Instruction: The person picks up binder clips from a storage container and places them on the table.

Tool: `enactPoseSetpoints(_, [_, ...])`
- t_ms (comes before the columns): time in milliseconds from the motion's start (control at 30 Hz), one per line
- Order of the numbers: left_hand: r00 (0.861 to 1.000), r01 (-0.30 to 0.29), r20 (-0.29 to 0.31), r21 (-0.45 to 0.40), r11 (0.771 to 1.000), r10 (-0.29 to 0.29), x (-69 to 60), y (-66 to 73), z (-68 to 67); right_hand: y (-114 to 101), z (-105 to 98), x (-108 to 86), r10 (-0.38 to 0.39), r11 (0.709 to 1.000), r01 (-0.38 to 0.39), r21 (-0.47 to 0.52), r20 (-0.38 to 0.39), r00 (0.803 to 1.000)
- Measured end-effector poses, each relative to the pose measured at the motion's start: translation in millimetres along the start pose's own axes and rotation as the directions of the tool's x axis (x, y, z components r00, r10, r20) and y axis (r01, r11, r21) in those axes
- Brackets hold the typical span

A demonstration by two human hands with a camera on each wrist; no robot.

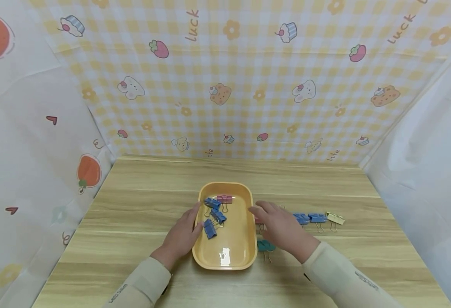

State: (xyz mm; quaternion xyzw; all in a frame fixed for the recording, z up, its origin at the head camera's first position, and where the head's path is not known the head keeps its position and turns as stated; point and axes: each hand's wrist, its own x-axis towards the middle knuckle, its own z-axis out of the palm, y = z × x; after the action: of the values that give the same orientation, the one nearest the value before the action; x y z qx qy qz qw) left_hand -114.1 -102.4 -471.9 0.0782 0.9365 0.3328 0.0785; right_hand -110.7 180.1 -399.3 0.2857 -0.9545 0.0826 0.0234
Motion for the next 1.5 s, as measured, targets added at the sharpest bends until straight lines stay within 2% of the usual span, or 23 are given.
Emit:
enactPoseSetpoints(267, [1.0, 0.0, -0.005, 0.003, 1.0, 0.0, 2.1, -3.0, 2.4, -6.6, -1.9, 15.6, 0.044, 0.999, -0.046, 0.02, 0.072, 0.996])
enactPoseSetpoints(600, [1.0, 0.01, 0.0, 0.007, 1.0, -0.01, 0.8, -1.3, 0.8, -8.0, 4.1, 34.1, -0.052, 0.999, 0.053, -0.013, 0.067, 0.996])
enactPoseSetpoints(800, [1.0, 0.003, -0.009, 0.005, 1.0, -0.003, 0.5, -0.9, 0.5, -12.0, 4.8, 47.0, -0.062, 0.998, 0.064, -0.027, 0.067, 0.996])
enactPoseSetpoints(933, [1.0, 0.005, -0.011, 0.011, 1.0, -0.005, 1.4, -2.2, 1.6, -14.9, 6.1, 54.6, -0.058, 0.998, 0.06, -0.03, 0.068, 0.996])
enactPoseSetpoints(1100, [1.0, 0.001, -0.013, 0.01, 1.0, -0.001, 1.2, -2.7, 2.1, -18.7, 7.4, 62.1, -0.06, 0.998, 0.058, 0.024, 0.08, 0.995])
enactPoseSetpoints(1500, [1.0, -0.007, -0.016, 0.0, 1.0, 0.007, 1.6, -4.3, 2.9, -22.0, 18.4, 77.8, -0.019, 0.997, 0.006, 0.072, 0.188, 0.982])
